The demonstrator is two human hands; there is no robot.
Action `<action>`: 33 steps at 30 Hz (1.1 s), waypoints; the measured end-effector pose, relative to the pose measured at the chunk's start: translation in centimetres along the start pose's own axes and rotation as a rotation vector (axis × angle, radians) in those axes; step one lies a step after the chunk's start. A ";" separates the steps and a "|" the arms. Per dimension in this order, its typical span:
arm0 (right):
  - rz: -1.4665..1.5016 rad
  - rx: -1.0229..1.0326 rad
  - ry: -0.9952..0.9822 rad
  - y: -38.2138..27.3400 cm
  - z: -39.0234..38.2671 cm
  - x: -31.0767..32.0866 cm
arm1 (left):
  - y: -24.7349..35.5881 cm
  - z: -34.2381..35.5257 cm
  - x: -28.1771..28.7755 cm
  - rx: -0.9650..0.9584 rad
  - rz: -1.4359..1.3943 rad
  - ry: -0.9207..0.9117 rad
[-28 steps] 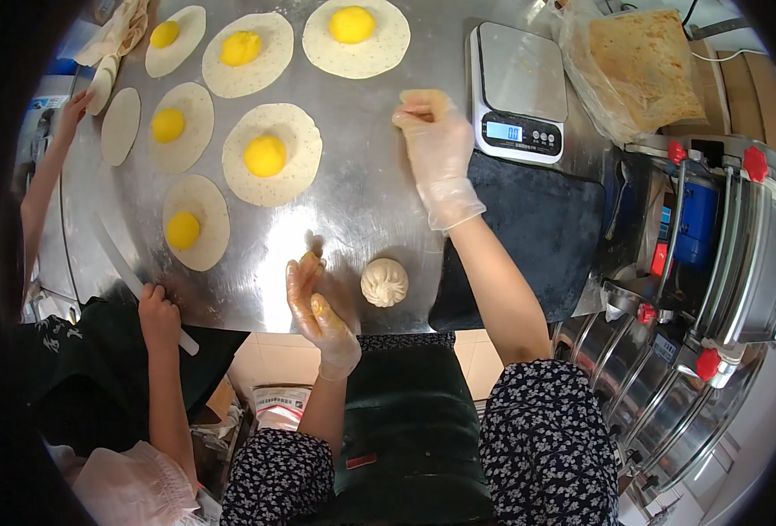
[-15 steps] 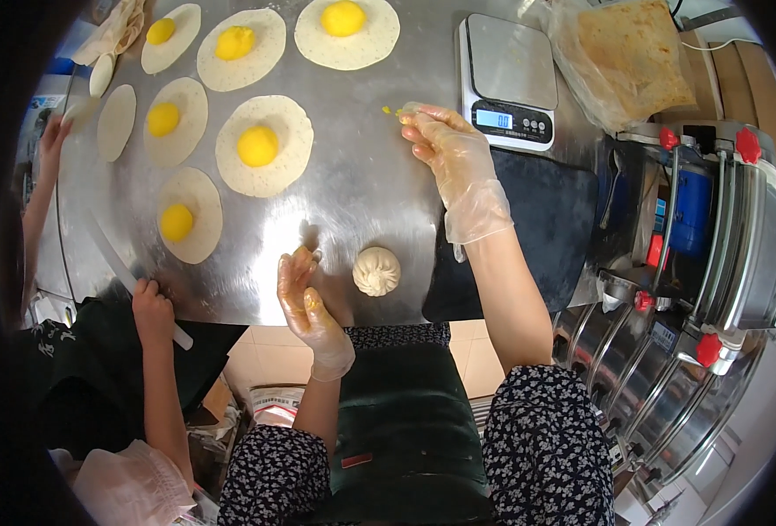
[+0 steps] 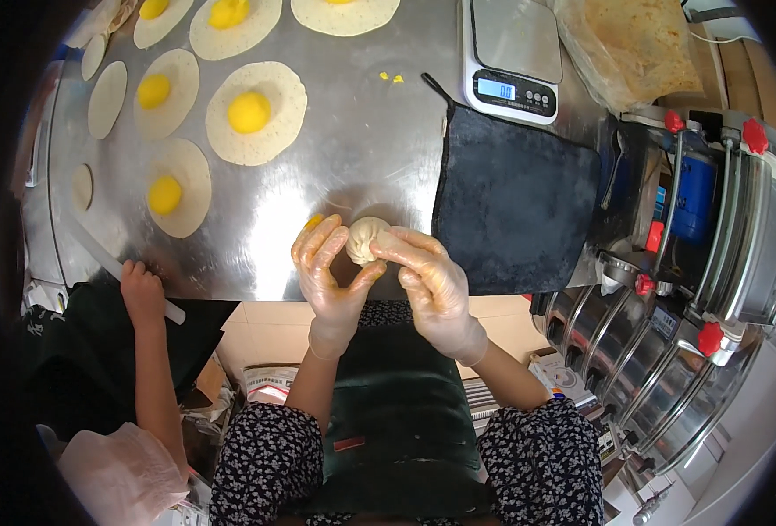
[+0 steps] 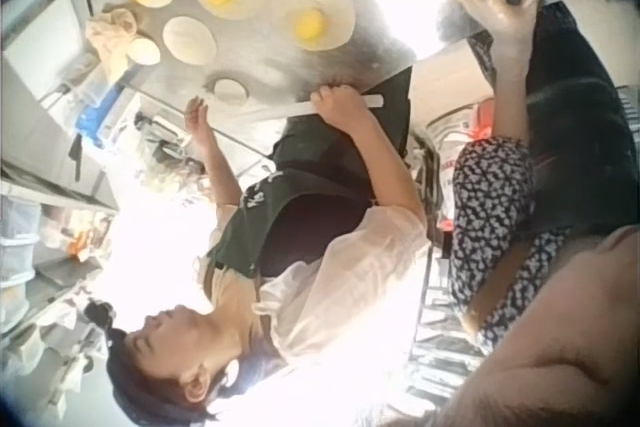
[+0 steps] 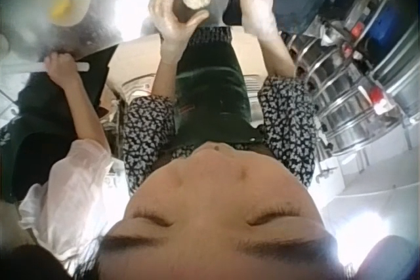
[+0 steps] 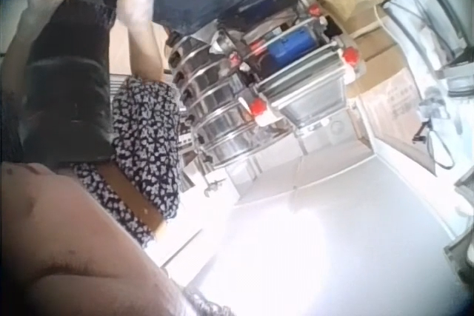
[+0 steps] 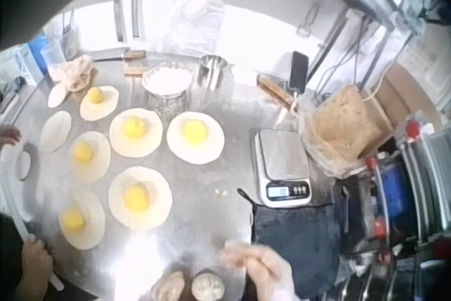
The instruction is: Preparing and filling dough wrappers to make steamed buns and placing them in a steamer tray.
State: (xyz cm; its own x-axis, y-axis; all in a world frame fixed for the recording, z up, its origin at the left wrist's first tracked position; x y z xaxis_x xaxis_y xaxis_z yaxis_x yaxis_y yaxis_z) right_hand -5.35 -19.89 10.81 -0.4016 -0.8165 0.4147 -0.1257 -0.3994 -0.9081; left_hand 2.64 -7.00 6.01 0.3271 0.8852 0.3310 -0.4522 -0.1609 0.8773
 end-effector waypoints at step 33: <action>-0.623 0.132 0.127 -1.3 -1.7 -1.9 | 0.7 -0.3 0.3 -0.025 0.015 0.046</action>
State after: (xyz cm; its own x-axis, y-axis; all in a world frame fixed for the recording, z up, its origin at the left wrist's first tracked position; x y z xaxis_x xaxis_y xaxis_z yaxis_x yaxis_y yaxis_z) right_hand -5.97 -17.10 11.12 -0.3947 -0.3628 0.8442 -0.2603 -0.8370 -0.4814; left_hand 2.22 -6.75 6.58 0.2818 0.9018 0.3275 -0.4777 -0.1642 0.8631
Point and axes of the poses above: each hand's wrist, its own z-axis towards the middle knuckle, its own x-axis out of the back of the hand, y = z × x, the point moved 5 cm from there along z, towards the middle knuckle, and after that the axes turned 7 degrees about -z, right-handed, at the moved point
